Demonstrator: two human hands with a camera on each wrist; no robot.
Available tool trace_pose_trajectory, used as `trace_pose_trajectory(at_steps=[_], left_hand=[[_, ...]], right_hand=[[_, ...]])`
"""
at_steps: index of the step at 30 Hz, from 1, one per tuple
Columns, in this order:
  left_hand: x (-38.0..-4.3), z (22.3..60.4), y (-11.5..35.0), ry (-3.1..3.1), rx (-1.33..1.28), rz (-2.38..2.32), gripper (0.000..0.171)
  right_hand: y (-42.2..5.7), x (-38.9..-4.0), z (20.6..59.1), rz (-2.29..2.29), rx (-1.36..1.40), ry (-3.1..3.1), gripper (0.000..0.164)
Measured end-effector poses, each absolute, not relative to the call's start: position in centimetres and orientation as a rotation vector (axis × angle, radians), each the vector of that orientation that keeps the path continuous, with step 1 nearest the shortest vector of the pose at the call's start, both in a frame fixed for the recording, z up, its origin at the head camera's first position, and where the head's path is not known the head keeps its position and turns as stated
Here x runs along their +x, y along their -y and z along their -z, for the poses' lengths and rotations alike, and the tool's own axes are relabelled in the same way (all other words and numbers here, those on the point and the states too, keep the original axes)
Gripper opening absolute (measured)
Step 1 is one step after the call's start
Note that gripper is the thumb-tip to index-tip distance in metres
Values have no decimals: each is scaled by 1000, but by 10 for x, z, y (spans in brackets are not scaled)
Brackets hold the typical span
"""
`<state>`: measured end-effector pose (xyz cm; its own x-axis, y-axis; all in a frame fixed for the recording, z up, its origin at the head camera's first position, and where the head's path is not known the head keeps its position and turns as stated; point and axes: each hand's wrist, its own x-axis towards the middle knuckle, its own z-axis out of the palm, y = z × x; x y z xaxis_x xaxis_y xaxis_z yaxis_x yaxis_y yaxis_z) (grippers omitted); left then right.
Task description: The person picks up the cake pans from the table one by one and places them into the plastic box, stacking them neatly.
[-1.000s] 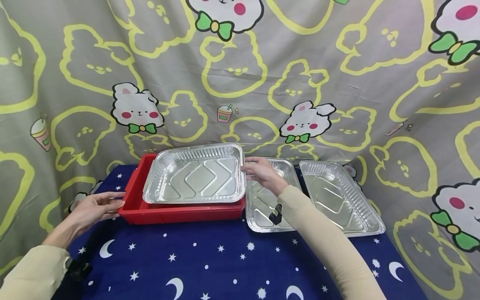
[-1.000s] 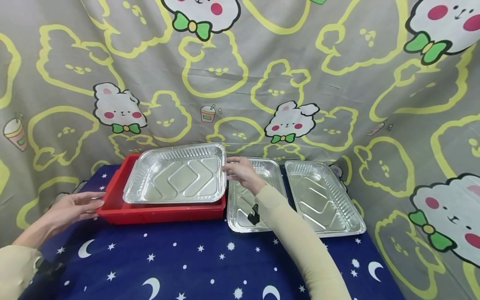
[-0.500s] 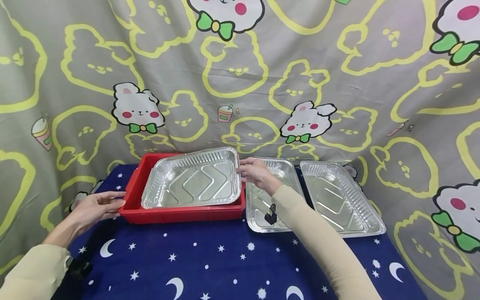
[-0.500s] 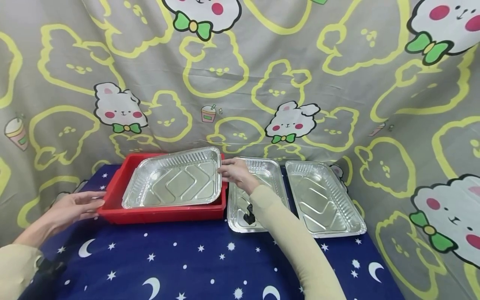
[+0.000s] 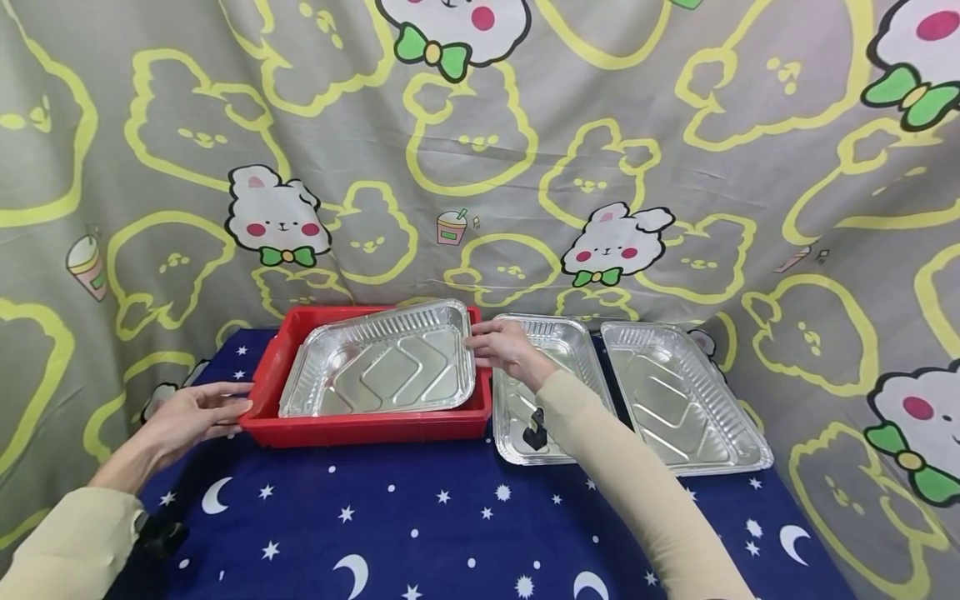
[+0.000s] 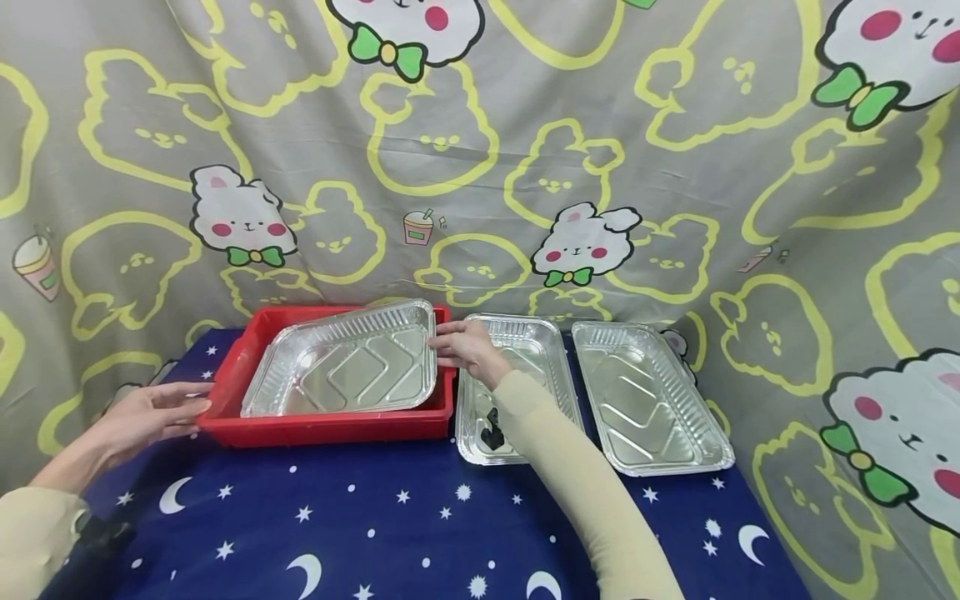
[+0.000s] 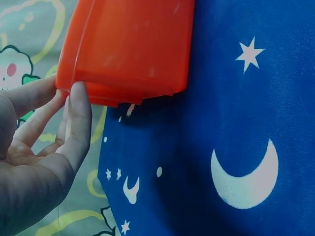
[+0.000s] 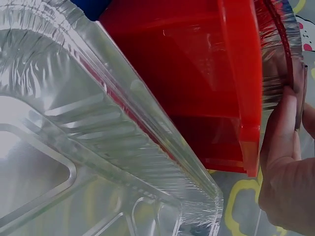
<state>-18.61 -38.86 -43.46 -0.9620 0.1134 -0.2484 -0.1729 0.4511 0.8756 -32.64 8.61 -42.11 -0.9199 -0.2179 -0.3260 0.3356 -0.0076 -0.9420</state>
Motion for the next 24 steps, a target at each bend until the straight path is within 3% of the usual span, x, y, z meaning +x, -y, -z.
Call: trace_pose_trajectory(at_steps=[24], left_hand=[[-188,436,389,-2441,-67,-1504,72]], right_hand=[[-89,-323,421,1878,144,-2082,39]])
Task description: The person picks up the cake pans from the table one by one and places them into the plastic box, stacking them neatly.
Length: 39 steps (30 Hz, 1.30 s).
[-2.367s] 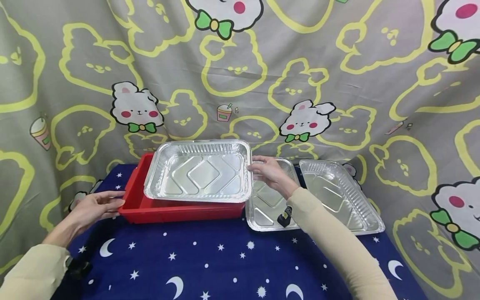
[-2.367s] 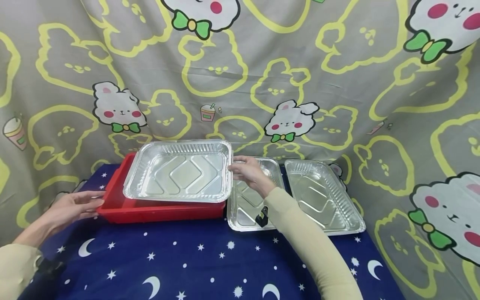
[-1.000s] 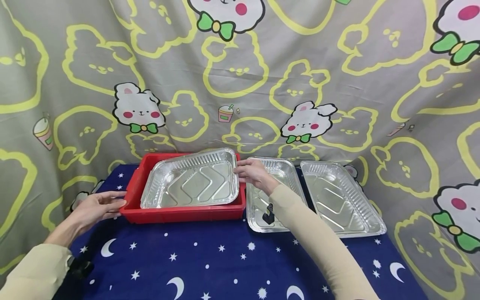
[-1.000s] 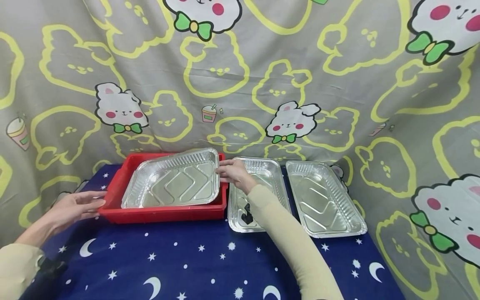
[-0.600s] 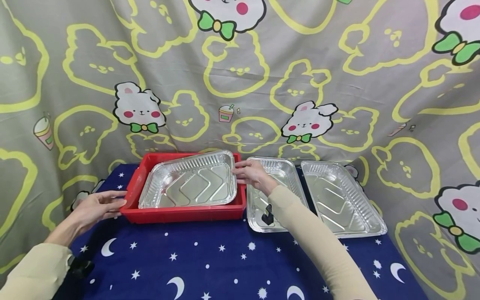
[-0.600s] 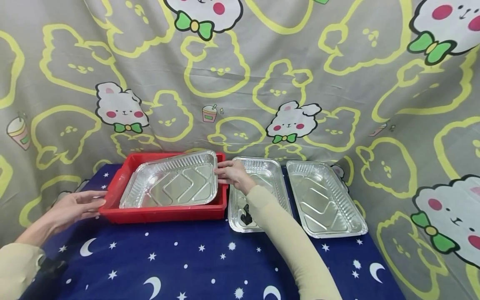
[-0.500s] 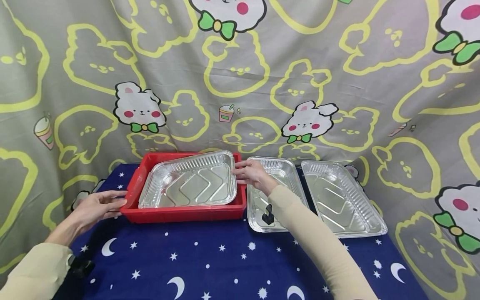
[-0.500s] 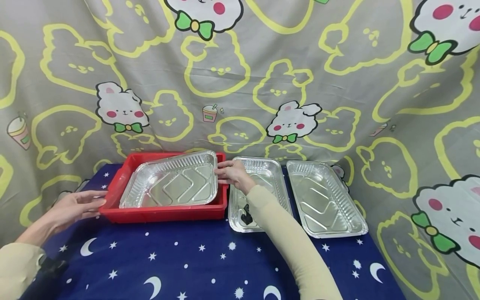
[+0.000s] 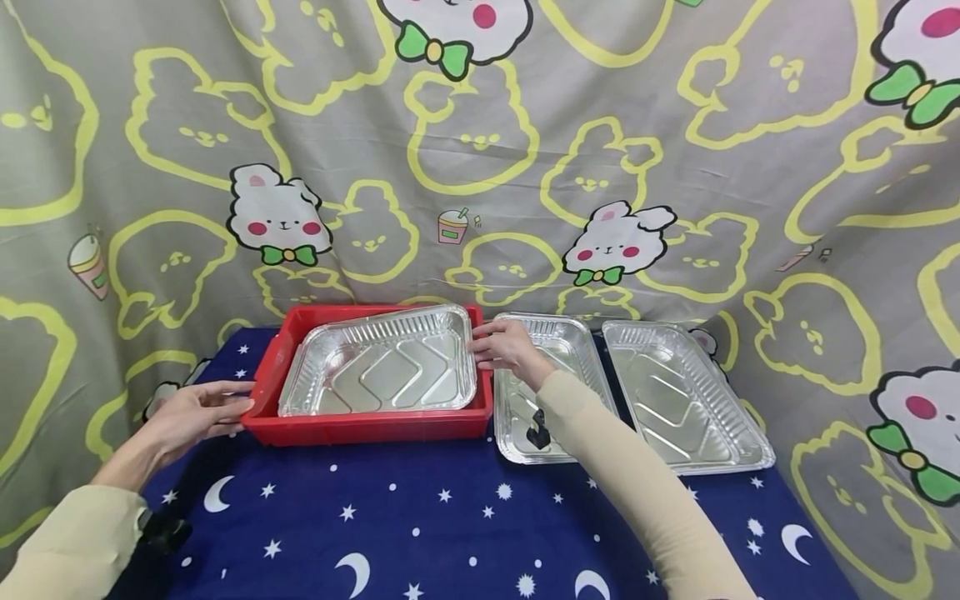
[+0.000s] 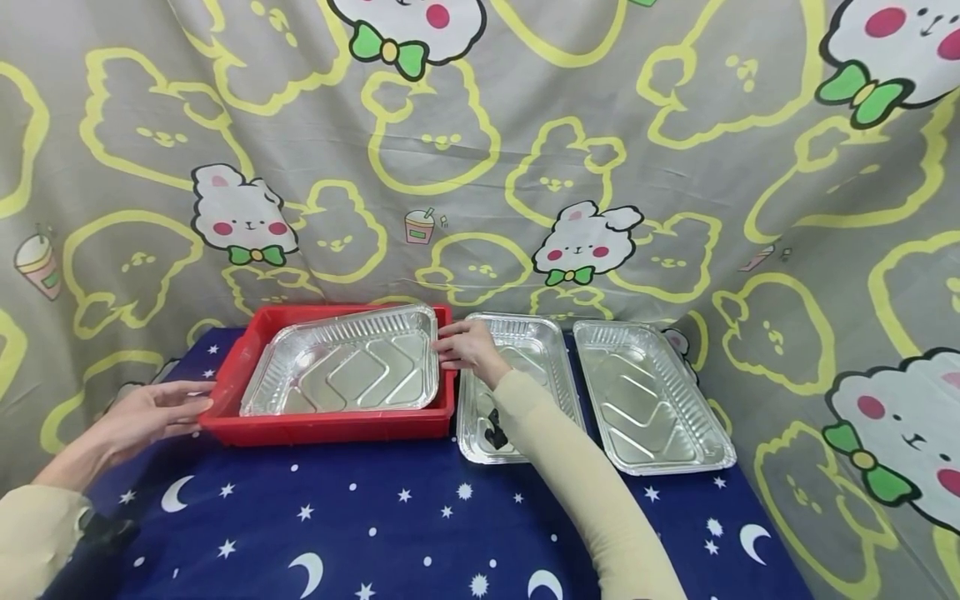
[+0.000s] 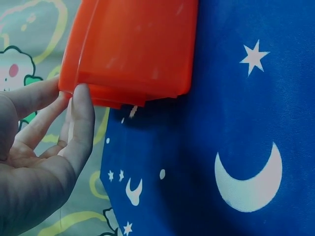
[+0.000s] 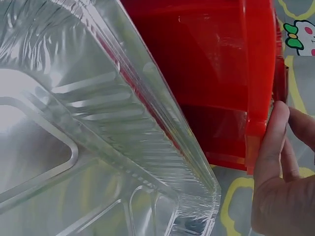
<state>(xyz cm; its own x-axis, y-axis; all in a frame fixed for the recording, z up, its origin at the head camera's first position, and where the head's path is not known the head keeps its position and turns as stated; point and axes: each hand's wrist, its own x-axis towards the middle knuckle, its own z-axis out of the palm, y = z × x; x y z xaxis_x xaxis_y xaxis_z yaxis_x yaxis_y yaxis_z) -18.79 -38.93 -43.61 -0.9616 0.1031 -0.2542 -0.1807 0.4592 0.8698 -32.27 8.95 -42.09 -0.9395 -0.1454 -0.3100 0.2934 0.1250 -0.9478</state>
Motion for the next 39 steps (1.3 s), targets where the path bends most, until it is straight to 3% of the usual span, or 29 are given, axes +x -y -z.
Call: trace_pose_trajectory(at_steps=[18,33,39], left_hand=[[-189,438,390,-2397,-65,-1571,72],[-191,438,390,-2422,-67,-1541,74],[-190,438,390,-2423,-69,-1538,74]], right_hand=[[-127,-283,417,2124,221,-1901,47],[-170,-229,423,2261,315,-1742,34],[-189,-203,433,2283,327,-1721,16]])
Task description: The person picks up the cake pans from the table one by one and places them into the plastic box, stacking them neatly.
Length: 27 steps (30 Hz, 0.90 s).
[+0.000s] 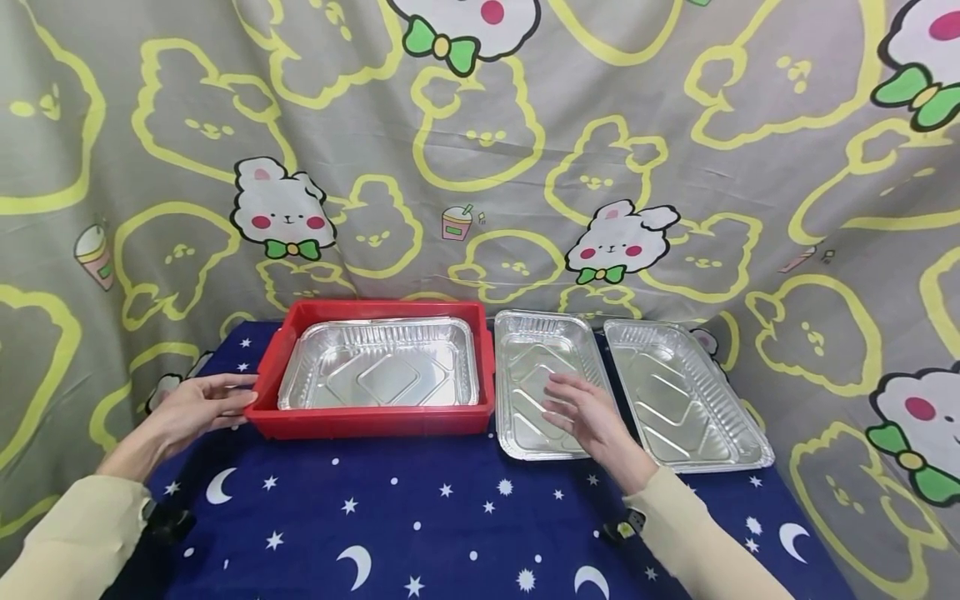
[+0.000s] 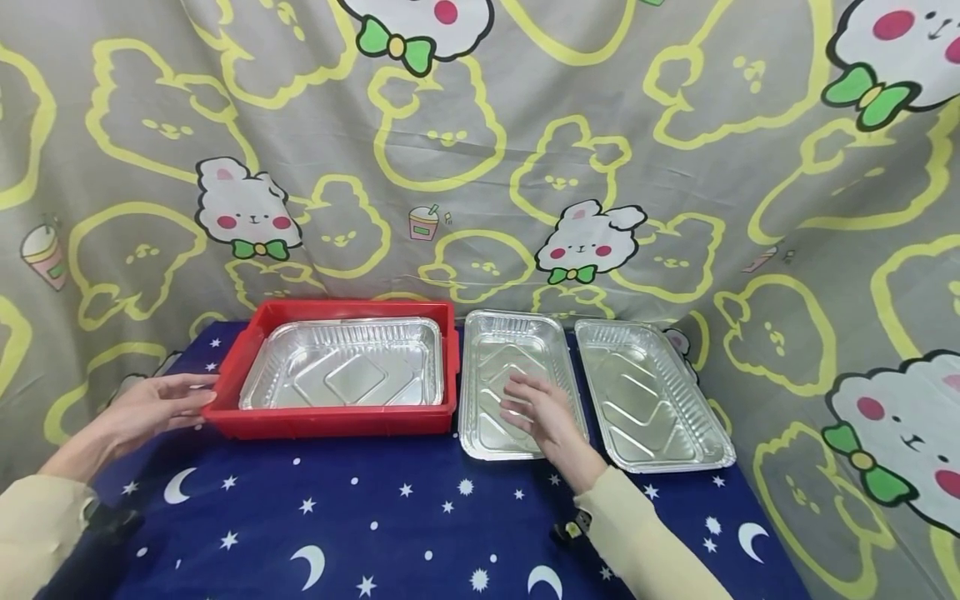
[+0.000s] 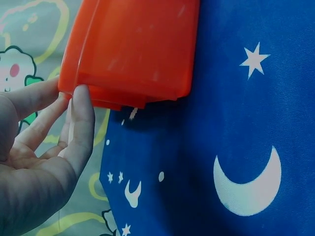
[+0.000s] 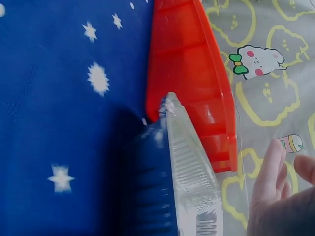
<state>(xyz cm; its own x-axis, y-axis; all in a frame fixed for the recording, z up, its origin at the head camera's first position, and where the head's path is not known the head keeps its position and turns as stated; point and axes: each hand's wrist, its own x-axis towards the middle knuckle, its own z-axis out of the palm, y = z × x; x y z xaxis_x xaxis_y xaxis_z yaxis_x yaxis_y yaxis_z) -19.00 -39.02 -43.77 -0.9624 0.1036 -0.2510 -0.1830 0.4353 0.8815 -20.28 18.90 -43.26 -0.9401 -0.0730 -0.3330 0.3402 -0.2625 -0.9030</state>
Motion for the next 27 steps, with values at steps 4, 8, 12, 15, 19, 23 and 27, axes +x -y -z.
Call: trace_pose_trajectory(at_steps=[4,8,12,15,19,23,27], left_hand=[[-189,437,390,-2420,-69,-1547,73],[-188,437,390,-2427,-66,-1552,73],[-188,437,389,-2432,-64,-1547,73],[-188,437,389,-2436,-61,-1539,73],[-189,437,389,-2438,-60,-1532,73],[-190,437,389,-2445,-61,-1517,74],[-189,439,390,-2453,-65,-1504,73]], right_hand=[[-200,-185,439,2318,390,-1713,17],[-208,-169,446,2335,460,-1710,27],[-213,-155,452,2334,513,-1703,34],[-212,-145,458,2353,543,-1689,29],[-207,-133,467,2401,612,-1638,11],[-202,-121,475,2415,639,-1632,7],[-199,-112,480,2416,662,-1643,9]])
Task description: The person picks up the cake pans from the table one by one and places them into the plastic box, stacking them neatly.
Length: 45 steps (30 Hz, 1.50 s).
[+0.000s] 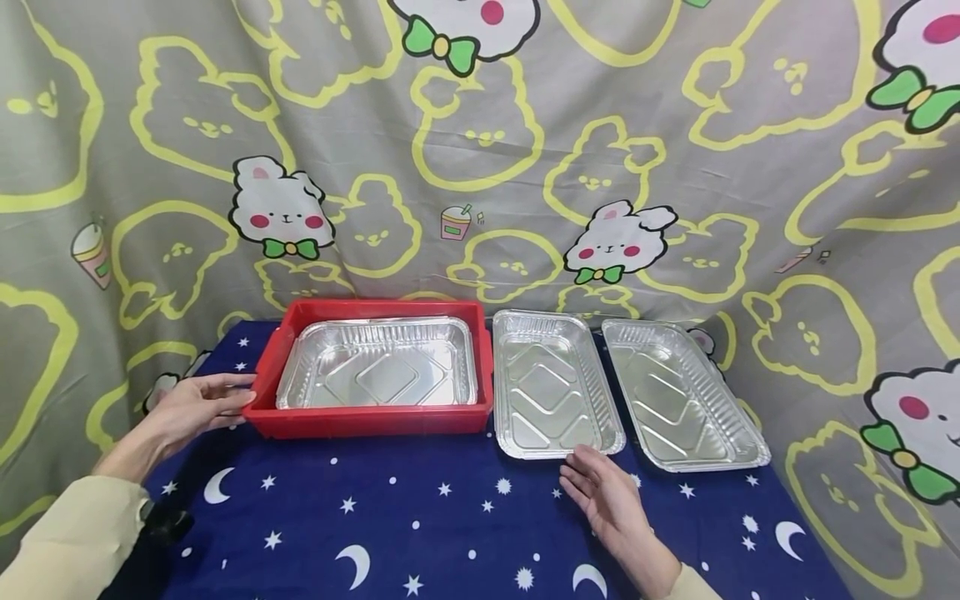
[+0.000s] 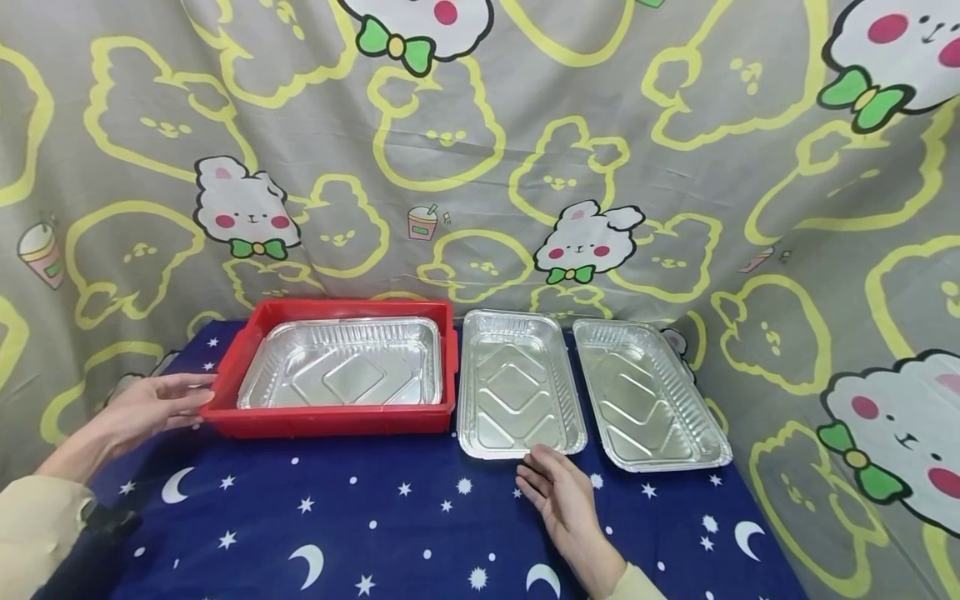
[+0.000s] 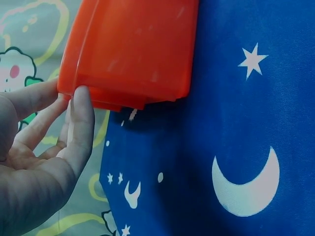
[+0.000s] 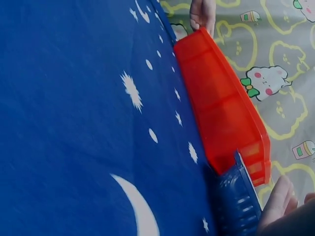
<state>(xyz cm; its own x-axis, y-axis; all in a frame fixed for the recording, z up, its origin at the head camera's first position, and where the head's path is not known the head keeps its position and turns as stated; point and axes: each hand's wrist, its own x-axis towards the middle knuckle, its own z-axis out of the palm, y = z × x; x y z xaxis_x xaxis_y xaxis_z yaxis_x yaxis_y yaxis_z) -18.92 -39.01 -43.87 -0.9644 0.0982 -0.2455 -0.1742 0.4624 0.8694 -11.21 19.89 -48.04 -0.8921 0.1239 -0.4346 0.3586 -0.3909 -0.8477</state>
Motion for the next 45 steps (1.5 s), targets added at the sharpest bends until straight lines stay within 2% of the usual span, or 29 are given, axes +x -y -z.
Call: trace_pose_trajectory(at_steps=[4,12,26,29,36,39,45], left_hand=[[-189,438,390,-2454,-65,-1502,74],[-188,438,390,-2454,-55,-1491,74],[-187,439,391,-2454,-61,-1489,72],[-188,438,390,-2449,-64,-1494,73],[-190,438,390,-2444,-52,-1499,74],[-190,438,390,-2435,-61,-1505,74],[-190,436,391,-2401,-65,-1530,73]], right_hand=[[-199,-106,485,2436,691,-1626,5],[-199,-94,498,2446,712,-1613,12],[-198,-100,507,2482,708,-1613,12],[-197,-102,509,2488,715,-1628,17],[-191,-108,515,2502,751,-1645,40],[-188,-111,514,2514,775,-1640,43],[-183,-117,511,2558,790,-1618,31]])
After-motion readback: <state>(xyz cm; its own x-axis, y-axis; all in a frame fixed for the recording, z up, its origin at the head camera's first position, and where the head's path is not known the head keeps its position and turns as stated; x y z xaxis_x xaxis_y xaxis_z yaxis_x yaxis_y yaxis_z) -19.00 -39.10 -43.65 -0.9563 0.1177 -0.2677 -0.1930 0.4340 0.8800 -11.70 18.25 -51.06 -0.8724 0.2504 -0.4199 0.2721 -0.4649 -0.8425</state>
